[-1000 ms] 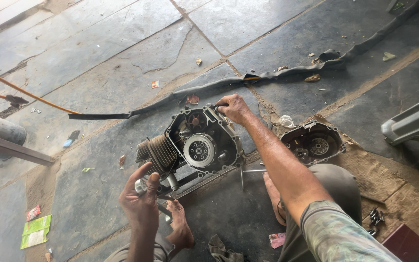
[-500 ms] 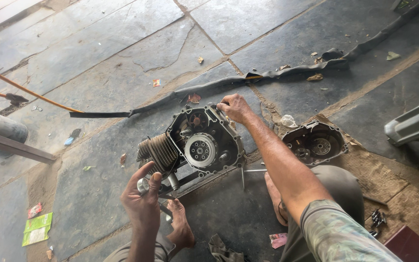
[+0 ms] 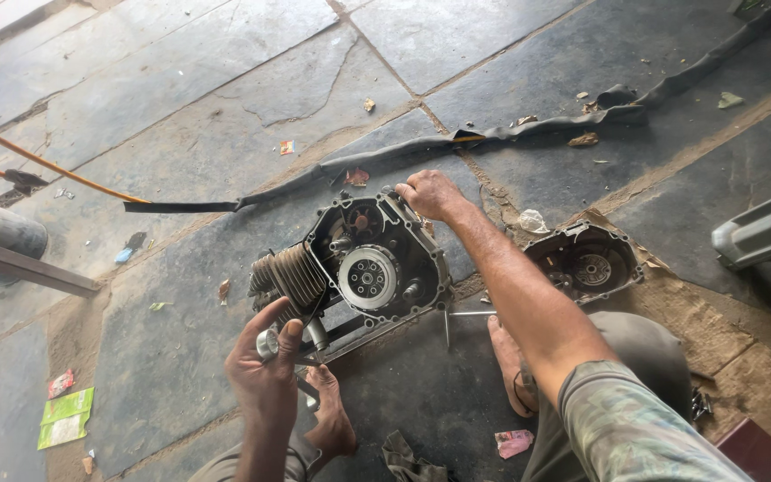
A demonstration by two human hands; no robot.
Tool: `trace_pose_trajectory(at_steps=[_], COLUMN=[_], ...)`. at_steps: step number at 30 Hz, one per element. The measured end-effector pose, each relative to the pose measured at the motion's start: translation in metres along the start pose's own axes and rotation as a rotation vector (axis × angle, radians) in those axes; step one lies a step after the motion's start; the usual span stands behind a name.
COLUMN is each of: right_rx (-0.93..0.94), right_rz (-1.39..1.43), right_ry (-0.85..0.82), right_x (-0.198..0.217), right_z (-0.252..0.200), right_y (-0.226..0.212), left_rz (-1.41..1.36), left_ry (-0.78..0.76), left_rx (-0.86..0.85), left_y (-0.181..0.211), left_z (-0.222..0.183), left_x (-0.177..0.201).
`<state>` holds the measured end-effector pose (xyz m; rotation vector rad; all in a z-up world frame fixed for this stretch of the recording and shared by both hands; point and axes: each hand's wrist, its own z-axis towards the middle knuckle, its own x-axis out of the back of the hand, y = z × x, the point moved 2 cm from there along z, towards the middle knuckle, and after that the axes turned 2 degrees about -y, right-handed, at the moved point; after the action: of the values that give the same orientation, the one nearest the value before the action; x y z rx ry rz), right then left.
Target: The person uses a wrench to remove and install bolts on an engine component while sitting on the ground, handling various internal metal parts and a spring.
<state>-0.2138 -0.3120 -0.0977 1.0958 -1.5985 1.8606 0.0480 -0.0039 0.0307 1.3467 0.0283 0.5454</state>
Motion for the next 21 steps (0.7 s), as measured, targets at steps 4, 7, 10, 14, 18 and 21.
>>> trace_pose_trajectory(at_steps=[4,7,10,14,18,21], right_rx=[0.07,-0.003,0.011,-0.045,0.004,-0.008], right_rz=[-0.098,-0.126,-0.089,-0.015,0.156,0.203], right_ry=[-0.026,-0.143,-0.148,-0.121,-0.213,-0.26], right_x=[0.003,0.007,0.011,0.02,0.039,0.044], right_z=[0.011,0.011,0.012,0.012,0.006,0.0], right_y=[-0.006,-0.008,-0.006,-0.009,-0.017,-0.02], left_rz=[0.048,0.013,-0.031,-0.061,-0.094,-0.109], left_ry=[0.006,0.003,-0.005,-0.002,0.0,0.007], left_rx=[0.019,0.011,0.031,0.057,0.046,0.016], left_y=[0.001,0.0,-0.001,-0.003,-0.001,0.002], left_z=[-0.001,-0.002,-0.001,-0.001,-0.003,-0.005], left_x=[-0.001,-0.001,-0.002,0.001,0.006,0.009])
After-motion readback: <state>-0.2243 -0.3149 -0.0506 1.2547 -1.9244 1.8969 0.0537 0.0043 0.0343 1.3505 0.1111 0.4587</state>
